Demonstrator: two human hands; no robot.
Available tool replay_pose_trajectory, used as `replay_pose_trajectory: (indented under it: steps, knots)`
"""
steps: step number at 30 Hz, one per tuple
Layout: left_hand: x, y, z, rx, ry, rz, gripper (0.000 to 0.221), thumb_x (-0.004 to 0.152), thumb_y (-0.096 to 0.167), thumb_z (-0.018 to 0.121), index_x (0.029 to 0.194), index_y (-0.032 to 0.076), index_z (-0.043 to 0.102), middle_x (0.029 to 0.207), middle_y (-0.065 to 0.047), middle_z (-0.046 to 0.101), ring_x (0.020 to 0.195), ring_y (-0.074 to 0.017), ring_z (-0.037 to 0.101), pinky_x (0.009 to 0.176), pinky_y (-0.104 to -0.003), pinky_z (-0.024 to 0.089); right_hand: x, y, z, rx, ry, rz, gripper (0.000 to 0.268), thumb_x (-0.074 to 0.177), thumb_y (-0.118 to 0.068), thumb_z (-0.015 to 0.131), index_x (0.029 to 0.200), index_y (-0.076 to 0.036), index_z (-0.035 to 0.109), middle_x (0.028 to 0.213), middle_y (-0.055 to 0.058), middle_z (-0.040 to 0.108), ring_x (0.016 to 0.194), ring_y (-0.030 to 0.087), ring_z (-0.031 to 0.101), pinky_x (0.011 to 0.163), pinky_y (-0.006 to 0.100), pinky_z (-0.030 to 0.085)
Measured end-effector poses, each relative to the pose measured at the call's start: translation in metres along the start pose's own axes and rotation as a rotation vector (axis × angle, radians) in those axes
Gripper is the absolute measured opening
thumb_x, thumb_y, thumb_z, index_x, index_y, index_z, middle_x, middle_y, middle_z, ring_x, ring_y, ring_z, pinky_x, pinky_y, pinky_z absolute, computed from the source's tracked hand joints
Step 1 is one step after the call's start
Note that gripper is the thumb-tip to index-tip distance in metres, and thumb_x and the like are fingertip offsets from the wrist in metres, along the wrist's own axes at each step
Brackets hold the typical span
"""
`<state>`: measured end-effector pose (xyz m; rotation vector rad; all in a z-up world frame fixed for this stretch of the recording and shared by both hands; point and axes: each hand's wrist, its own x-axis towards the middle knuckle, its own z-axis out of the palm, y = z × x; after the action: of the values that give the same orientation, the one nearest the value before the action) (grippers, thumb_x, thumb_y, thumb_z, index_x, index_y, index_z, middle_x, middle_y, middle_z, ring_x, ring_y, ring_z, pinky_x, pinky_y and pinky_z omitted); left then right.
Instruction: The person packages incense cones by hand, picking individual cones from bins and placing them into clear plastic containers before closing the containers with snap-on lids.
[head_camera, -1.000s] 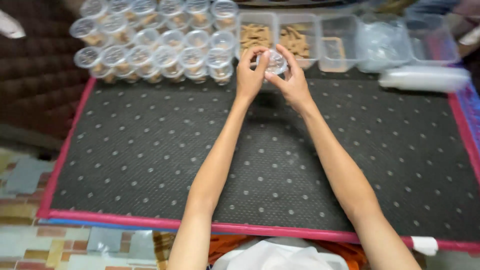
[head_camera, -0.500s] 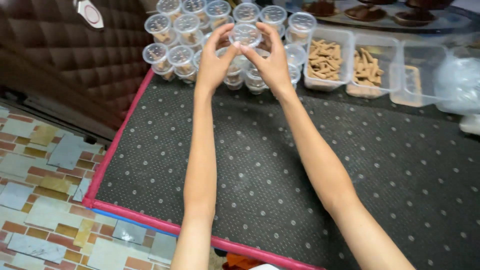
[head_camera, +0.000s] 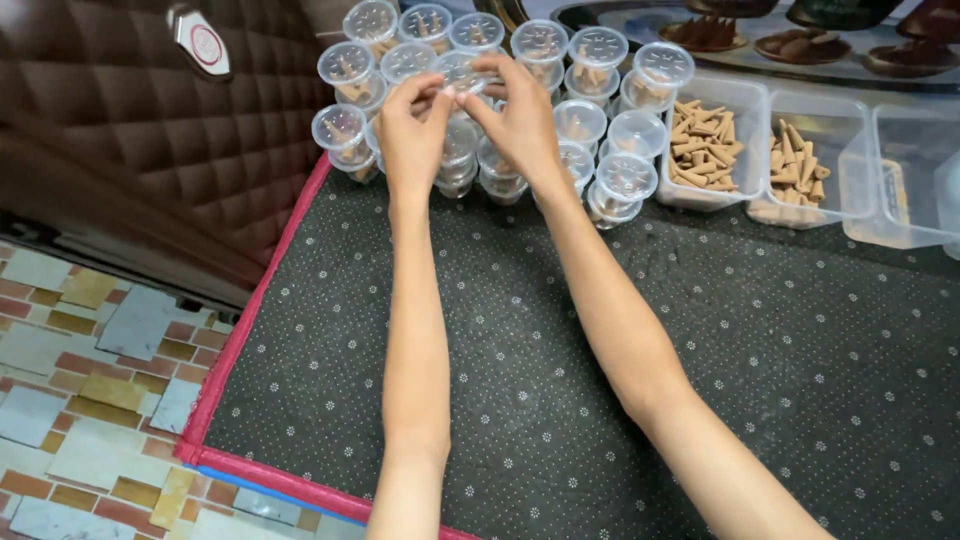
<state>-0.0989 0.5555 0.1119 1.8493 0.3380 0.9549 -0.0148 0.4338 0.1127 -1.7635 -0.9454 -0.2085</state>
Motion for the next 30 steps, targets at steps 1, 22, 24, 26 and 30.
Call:
replay_pose_trajectory:
  steps: [1, 22, 24, 26, 30]
  knots:
    - [0.0, -0.003, 0.001, -0.003, 0.002, -0.005, 0.017, 0.091, 0.013, 0.071, 0.108, 0.01, 0.075, 0.104, -0.007, 0.075, 0.093, -0.0175, 0.074, 0.087, -0.03, 0.064, 0.001, 0.004, 0.002, -0.003, -0.005, 0.002, 0.034, 0.095, -0.026, 0.074, 0.122, -0.008, 0.064, 0.125, 0.012, 0.068, 0.109, 0.026, 0.072, 0.096, 0.037, 0.06]
    - [-0.005, 0.0, 0.007, 0.389, 0.005, 0.04, 0.026, 0.094, 0.024, 0.07, 0.118, 0.016, 0.076, 0.092, -0.003, 0.076, 0.098, -0.0269, 0.055, 0.086, -0.042, 0.043, -0.007, 0.006, -0.022, -0.125, -0.081, 0.056, 0.039, 0.096, -0.025, 0.068, 0.131, -0.012, 0.059, 0.138, 0.012, 0.061, 0.11, 0.03, 0.071, 0.088, 0.041, 0.058]
    - [-0.01, 0.003, 0.011, 0.41, 0.075, 0.164, 0.021, 0.092, 0.023, 0.072, 0.112, 0.018, 0.076, 0.087, -0.006, 0.063, 0.092, -0.0291, 0.055, 0.081, -0.044, 0.048, -0.014, -0.003, -0.041, -0.118, -0.073, 0.045, 0.036, 0.096, -0.027, 0.066, 0.129, -0.013, 0.06, 0.135, 0.01, 0.062, 0.111, 0.029, 0.071, 0.087, 0.042, 0.056]
    - [-0.02, 0.013, 0.029, 0.41, 0.068, 0.229, 0.019, 0.091, 0.022, 0.072, 0.11, 0.018, 0.076, 0.086, -0.006, 0.063, 0.09, -0.0313, 0.055, 0.079, -0.045, 0.048, -0.021, 0.005, -0.062, -0.128, -0.023, -0.028, 0.033, 0.094, -0.023, 0.068, 0.124, -0.011, 0.062, 0.126, 0.008, 0.067, 0.105, 0.026, 0.071, 0.088, 0.038, 0.056]
    - [-0.06, 0.06, 0.083, 0.324, -0.026, 0.461, 0.013, 0.091, 0.019, 0.07, 0.103, 0.016, 0.076, 0.088, -0.007, 0.064, 0.085, -0.0317, 0.055, 0.08, -0.043, 0.047, -0.054, 0.004, -0.123, -0.172, 0.071, -0.164, 0.022, 0.092, -0.011, 0.067, 0.114, -0.006, 0.065, 0.108, 0.008, 0.074, 0.101, 0.022, 0.073, 0.084, 0.035, 0.058]
